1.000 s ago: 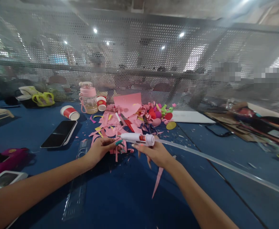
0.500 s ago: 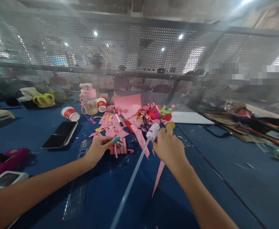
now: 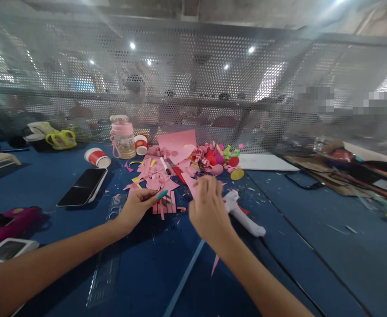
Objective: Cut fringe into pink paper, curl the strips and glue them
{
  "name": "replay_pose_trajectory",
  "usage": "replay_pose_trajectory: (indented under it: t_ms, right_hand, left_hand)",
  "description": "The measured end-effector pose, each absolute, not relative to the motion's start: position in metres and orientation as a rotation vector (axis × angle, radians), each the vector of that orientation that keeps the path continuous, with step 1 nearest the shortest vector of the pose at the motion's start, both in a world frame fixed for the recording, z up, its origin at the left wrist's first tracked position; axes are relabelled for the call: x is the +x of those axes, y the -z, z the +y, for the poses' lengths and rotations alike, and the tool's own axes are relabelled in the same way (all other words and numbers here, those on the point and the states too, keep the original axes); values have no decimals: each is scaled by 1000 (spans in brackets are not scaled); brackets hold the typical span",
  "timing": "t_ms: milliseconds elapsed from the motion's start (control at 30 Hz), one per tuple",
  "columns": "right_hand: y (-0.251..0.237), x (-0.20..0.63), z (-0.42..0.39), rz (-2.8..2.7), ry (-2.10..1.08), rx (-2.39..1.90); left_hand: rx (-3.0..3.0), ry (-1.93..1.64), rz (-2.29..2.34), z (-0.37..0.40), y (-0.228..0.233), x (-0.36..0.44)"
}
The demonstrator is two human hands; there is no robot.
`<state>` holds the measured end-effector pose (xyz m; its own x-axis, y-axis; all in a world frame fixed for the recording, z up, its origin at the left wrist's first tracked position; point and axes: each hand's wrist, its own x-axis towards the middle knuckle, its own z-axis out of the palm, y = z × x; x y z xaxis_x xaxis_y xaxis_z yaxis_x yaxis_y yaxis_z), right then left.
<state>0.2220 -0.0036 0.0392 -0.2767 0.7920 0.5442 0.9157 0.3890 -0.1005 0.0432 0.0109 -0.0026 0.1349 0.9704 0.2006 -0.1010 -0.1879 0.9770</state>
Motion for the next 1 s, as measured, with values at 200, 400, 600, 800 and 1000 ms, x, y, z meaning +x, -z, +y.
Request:
replay_pose_trajectory:
  t_ms: [200,400,600,800,1000]
  right_hand:
    - [-16,194,-13,-2056,-1019,-1192]
    - [-5,192,-2,-1891,-1150,-1229]
    - [-8,192,-3,-1927,-1212,-1174]
    - [-8,191,-5,-1924,-1236,-1162]
    - [-7,191,-4,-1957,-1173,-1170]
  left_hand:
    - [1376,-1318,1016,10,3,42]
    - [1430,-1311,990,12,8,41]
    - [1410,-1302,1003,15,12,41]
    - [1298,-1327,1070,15,11,43]
    - [1314,-1375,1071,14,8,41]
